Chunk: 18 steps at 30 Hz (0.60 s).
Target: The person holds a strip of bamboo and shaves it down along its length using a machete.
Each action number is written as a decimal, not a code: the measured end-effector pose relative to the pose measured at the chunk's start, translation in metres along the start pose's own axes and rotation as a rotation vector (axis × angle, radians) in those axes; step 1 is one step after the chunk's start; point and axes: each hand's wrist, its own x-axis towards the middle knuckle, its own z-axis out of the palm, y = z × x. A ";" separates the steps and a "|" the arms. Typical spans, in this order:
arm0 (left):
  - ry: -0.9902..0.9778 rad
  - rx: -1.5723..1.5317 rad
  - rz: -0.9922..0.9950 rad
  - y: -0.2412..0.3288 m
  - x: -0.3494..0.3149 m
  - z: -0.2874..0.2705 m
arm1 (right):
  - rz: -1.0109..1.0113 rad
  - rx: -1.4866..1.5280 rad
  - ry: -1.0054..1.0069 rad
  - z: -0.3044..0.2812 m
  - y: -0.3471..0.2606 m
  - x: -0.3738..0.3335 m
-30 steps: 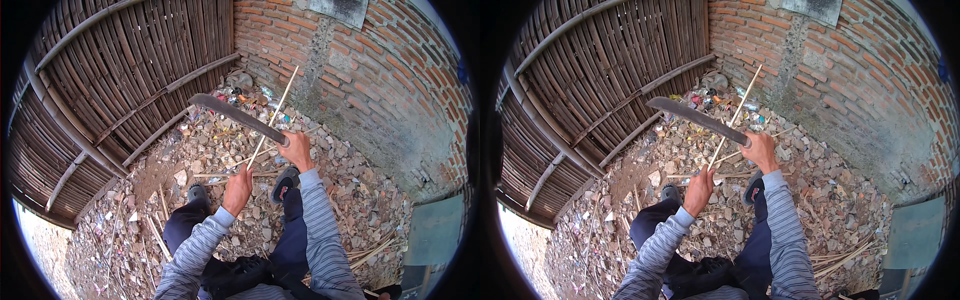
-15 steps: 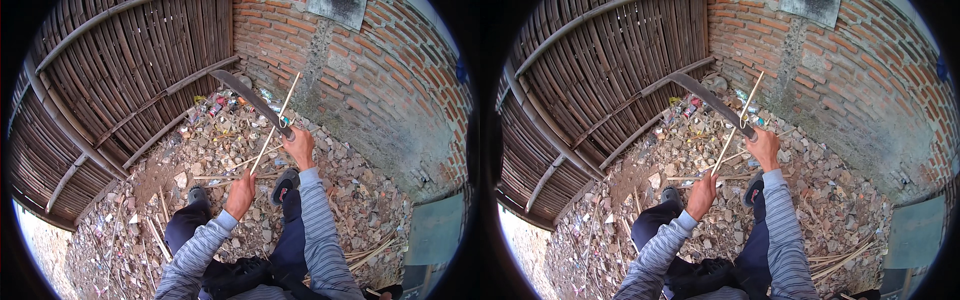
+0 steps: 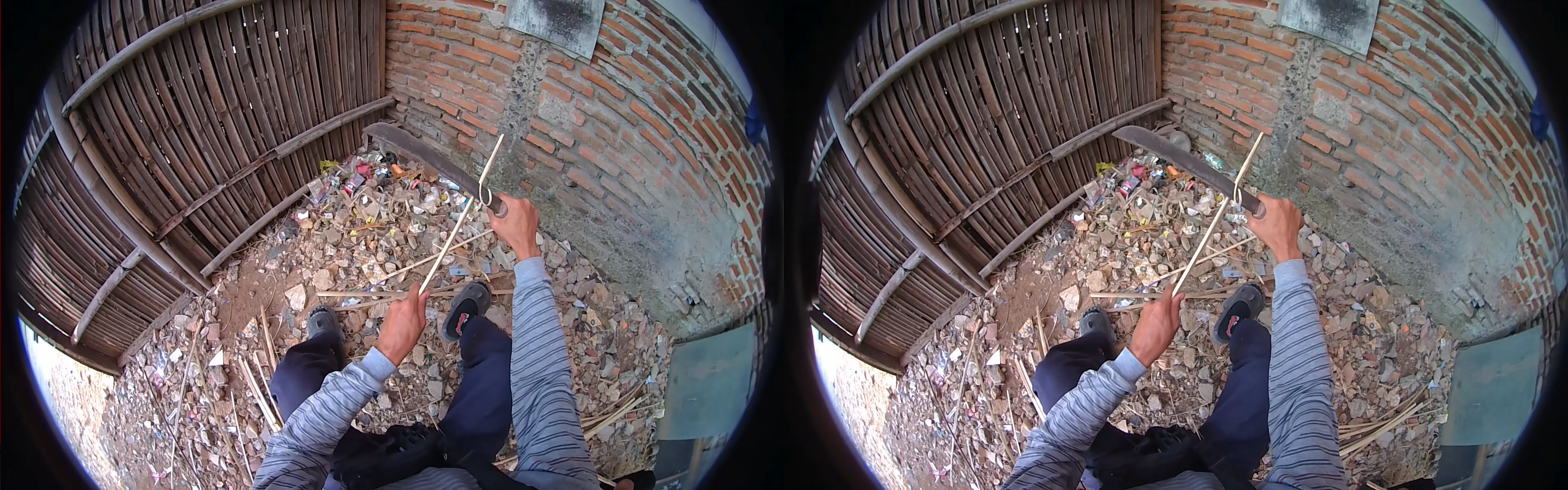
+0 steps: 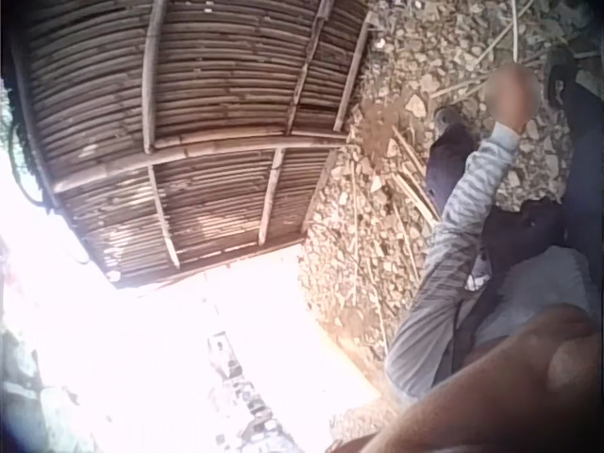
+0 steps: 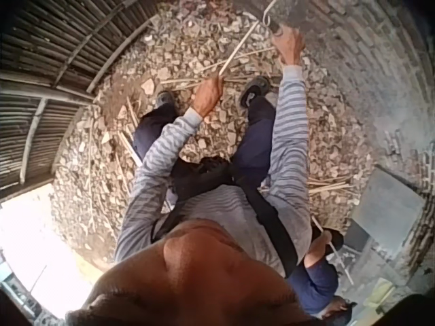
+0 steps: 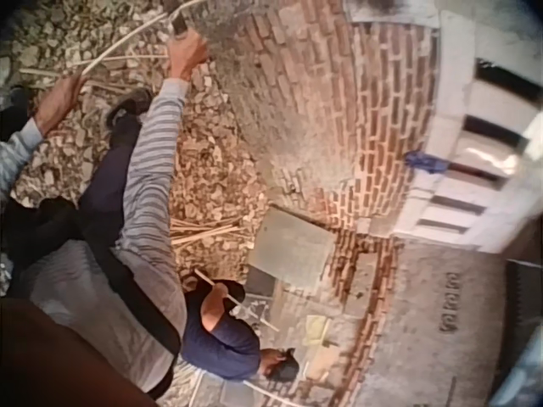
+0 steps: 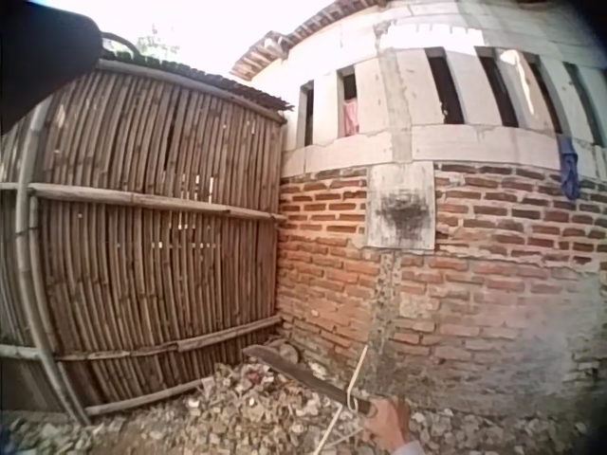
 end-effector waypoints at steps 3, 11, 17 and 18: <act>0.048 0.053 0.093 -0.017 -0.003 0.006 | -0.002 0.072 -0.045 0.003 -0.017 -0.013; -0.016 0.000 -0.010 -0.002 -0.011 -0.010 | -0.067 -0.096 0.012 -0.032 0.025 0.056; -0.066 -0.165 -0.091 0.007 0.008 -0.036 | 0.584 0.128 0.219 -0.056 0.124 0.116; -0.058 -0.206 -0.141 0.003 0.011 -0.045 | 0.679 0.473 0.096 -0.052 0.116 0.105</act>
